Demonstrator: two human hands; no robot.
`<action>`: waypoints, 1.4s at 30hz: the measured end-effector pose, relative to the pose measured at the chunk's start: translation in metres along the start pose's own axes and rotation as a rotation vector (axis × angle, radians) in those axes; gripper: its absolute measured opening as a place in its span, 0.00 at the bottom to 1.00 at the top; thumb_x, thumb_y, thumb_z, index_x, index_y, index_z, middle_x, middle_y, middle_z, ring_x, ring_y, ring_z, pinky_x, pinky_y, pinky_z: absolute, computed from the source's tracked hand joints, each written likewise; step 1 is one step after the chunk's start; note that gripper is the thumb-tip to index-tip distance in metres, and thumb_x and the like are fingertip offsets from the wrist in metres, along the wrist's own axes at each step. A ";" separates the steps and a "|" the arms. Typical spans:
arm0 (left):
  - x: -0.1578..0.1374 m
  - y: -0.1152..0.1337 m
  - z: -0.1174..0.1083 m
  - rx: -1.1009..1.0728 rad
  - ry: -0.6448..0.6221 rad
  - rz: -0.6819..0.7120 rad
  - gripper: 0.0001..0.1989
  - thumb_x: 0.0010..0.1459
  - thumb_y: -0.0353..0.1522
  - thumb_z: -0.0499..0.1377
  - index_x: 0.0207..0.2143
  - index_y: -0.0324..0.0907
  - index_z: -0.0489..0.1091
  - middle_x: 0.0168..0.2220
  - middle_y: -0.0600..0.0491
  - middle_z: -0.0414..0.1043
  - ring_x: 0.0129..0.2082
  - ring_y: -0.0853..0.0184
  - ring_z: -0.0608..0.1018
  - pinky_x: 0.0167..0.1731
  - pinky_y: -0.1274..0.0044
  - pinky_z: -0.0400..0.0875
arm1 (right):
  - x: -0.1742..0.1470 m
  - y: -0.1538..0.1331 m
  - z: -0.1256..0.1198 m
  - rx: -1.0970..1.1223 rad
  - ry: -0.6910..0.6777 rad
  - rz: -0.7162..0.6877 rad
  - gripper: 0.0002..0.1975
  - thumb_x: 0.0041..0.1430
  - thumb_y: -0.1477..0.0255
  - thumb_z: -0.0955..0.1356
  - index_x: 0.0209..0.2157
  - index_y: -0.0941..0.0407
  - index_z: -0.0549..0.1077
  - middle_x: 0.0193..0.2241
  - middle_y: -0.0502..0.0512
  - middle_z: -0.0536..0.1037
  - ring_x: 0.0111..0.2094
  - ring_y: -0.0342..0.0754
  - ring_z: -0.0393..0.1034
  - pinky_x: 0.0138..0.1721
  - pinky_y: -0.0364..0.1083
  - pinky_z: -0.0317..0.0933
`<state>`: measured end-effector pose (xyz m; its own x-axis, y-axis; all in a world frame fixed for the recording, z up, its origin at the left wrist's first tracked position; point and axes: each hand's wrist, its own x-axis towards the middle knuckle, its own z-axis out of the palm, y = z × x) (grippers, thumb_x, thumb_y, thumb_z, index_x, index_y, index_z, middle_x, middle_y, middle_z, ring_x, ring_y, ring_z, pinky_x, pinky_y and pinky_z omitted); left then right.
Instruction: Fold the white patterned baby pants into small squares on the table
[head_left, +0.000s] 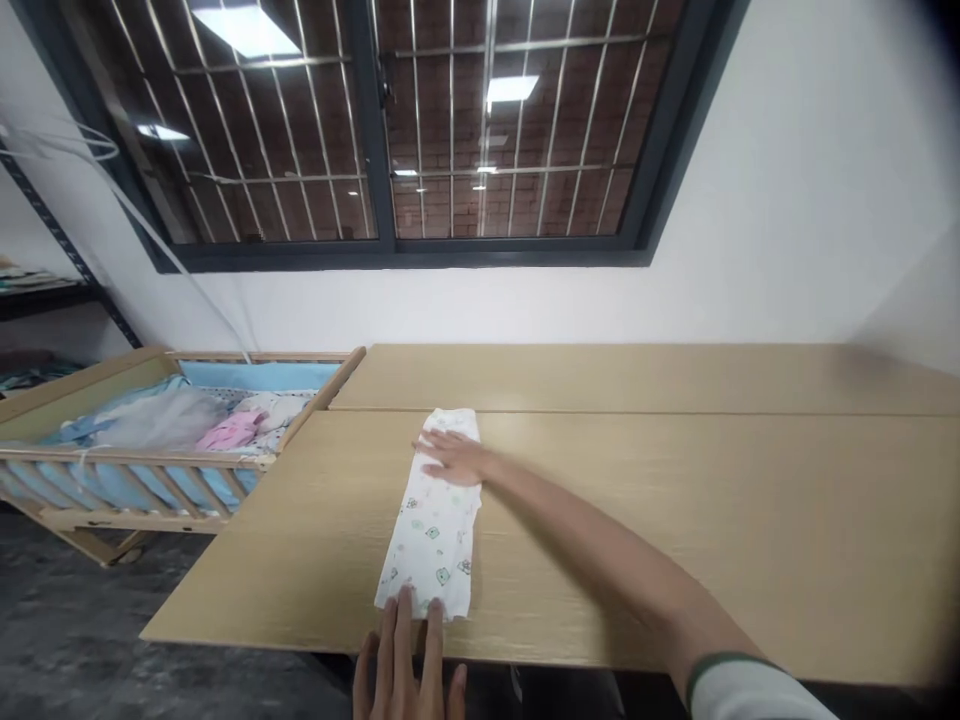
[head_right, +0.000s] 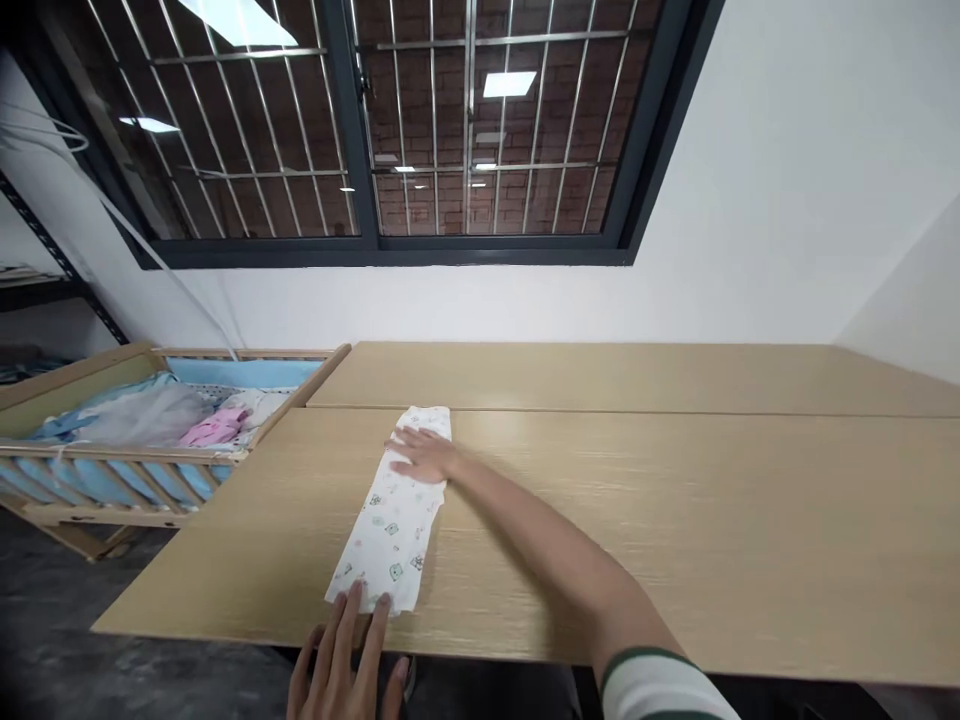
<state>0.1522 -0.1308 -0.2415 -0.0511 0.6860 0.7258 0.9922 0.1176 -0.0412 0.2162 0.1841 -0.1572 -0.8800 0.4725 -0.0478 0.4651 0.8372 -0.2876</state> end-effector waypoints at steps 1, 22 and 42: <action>0.000 -0.001 -0.002 0.005 -0.007 0.009 0.38 0.62 0.33 0.56 0.72 0.44 0.45 0.62 0.37 0.67 0.55 0.48 0.75 0.51 0.55 0.68 | 0.008 0.013 -0.003 -0.009 0.019 0.047 0.34 0.70 0.51 0.57 0.71 0.52 0.52 0.72 0.57 0.45 0.73 0.56 0.35 0.71 0.59 0.35; 0.004 -0.011 -0.019 -0.497 -0.028 0.229 0.19 0.66 0.25 0.48 0.52 0.47 0.73 0.46 0.53 0.78 0.43 0.64 0.76 0.47 0.69 0.64 | -0.206 -0.106 0.011 0.109 0.221 -0.216 0.25 0.65 0.57 0.68 0.57 0.56 0.69 0.48 0.61 0.76 0.51 0.54 0.70 0.54 0.53 0.65; 0.184 -0.031 -0.034 -0.641 -0.373 0.196 0.13 0.71 0.33 0.49 0.47 0.44 0.72 0.44 0.50 0.73 0.47 0.61 0.74 0.53 0.67 0.68 | -0.187 -0.080 -0.049 0.535 0.525 0.152 0.15 0.65 0.62 0.68 0.51 0.52 0.73 0.43 0.55 0.77 0.37 0.48 0.71 0.39 0.48 0.67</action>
<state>0.1163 -0.0322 -0.0833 0.2101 0.8617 0.4619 0.8532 -0.3922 0.3437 0.3480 0.0423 -0.0779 -0.5871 0.7526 0.2983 0.3504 0.5684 -0.7444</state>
